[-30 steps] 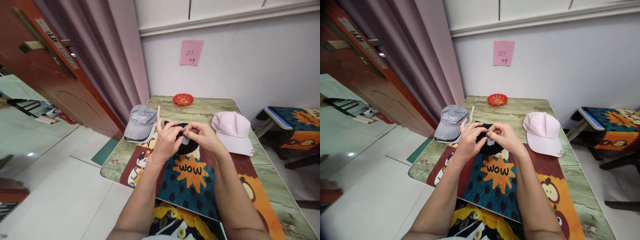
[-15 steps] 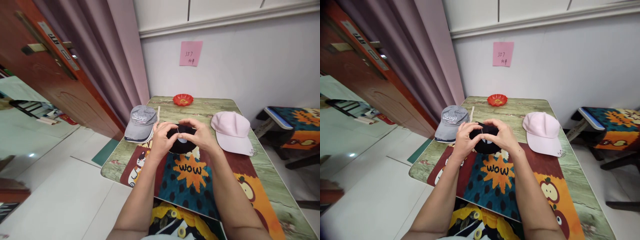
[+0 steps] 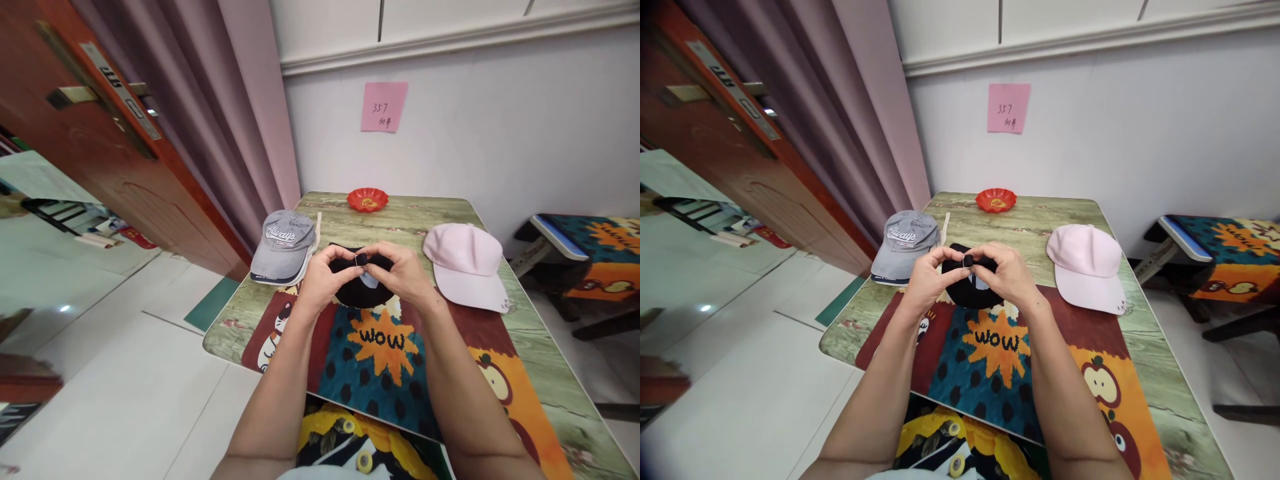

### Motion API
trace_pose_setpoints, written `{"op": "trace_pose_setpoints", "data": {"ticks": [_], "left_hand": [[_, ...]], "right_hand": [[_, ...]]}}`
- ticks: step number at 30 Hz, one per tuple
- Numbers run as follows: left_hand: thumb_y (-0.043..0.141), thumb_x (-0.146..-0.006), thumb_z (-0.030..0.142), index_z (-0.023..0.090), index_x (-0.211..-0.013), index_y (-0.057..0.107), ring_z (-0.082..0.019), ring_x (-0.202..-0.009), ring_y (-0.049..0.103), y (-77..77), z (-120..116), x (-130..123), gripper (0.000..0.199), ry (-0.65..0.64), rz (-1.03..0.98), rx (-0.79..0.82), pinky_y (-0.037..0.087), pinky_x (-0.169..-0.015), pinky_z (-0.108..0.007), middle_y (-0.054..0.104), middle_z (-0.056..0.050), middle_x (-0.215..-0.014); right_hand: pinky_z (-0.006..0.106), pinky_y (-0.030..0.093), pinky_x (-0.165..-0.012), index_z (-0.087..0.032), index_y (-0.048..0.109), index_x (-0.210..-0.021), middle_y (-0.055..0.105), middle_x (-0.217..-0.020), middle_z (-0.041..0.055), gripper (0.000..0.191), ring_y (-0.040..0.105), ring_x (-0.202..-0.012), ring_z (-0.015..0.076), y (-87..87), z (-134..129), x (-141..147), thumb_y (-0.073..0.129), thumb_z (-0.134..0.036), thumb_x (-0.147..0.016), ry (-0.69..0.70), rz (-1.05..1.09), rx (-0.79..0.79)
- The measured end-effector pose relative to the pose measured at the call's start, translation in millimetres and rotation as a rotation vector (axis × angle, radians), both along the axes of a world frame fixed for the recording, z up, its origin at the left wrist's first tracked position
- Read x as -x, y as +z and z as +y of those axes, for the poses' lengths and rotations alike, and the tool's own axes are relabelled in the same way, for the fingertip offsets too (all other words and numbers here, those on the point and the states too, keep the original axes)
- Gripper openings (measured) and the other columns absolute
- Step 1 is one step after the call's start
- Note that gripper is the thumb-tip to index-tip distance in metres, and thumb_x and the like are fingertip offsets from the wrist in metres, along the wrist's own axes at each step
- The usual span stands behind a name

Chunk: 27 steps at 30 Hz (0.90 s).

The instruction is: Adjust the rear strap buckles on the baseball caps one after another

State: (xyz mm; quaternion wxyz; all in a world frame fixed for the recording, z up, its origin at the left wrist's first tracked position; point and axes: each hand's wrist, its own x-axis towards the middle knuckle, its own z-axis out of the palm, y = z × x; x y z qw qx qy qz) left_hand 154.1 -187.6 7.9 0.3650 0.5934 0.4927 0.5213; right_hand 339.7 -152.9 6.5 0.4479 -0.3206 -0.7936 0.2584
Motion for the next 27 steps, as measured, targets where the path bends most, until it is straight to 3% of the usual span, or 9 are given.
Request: {"op": "trace_pose_setpoints", "data": {"ticks": [8,12,19,25,27], "left_hand": [[0.084,-0.07,0.034,0.019,-0.086,0.068,-0.018,-0.089,0.064,0.3,1.0,0.6,0.028,0.003,0.075,-0.057,0.049,-0.087,-0.031,0.069,-0.001,-0.089],[0.085,-0.069,0.035,0.019,-0.081,0.064,-0.019,-0.091,0.064,1.6,-0.5,0.5,0.029,0.006,0.075,-0.077,0.049,-0.089,-0.032,0.068,-0.001,-0.089],[0.078,-0.076,0.032,0.018,-0.084,0.064,-0.021,-0.103,0.067,2.6,-0.7,5.0,0.022,-0.128,-0.064,-0.013,0.049,-0.097,-0.035,0.073,-0.007,-0.104],[0.068,-0.081,0.03,0.018,-0.081,0.062,-0.022,-0.101,0.068,-0.9,0.4,3.9,0.014,-0.083,-0.066,-0.027,0.051,-0.096,-0.037,0.074,-0.008,-0.105],[0.066,-0.081,0.028,0.019,-0.079,0.06,-0.022,-0.102,0.068,-0.9,0.2,2.1,0.011,-0.064,-0.033,-0.049,0.05,-0.097,-0.037,0.073,-0.008,-0.106]], "right_hand": [[0.037,0.052,-0.093,-0.027,0.072,-0.117,0.076,-0.11,0.0039,0.032,0.07,-0.1,0.0231,4.7,-2.0,-1.2,0.068,-0.022,-0.085,0.031,-0.032,-0.008],[0.037,0.051,-0.091,-0.027,0.076,-0.106,0.077,-0.103,0.0041,0.023,0.07,-0.096,0.0229,7.1,-1.9,-2.2,0.068,-0.022,-0.086,0.057,-0.057,-0.046],[0.036,0.051,-0.087,-0.026,0.075,-0.105,0.077,-0.098,0.003,0.021,0.07,-0.092,0.0221,5.2,-2.2,-3.0,0.072,-0.024,-0.085,0.035,-0.032,-0.029],[0.037,0.052,-0.088,-0.026,0.074,-0.104,0.077,-0.1,0.0035,0.02,0.07,-0.091,0.0223,6.8,-4.2,0.0,0.075,-0.03,-0.085,0.058,-0.057,-0.048],[0.041,0.051,-0.095,-0.027,0.074,-0.101,0.078,-0.097,0.0023,0.017,0.071,-0.088,0.0219,4.8,-3.5,2.1,0.074,-0.03,-0.085,0.023,-0.073,-0.098]]}}
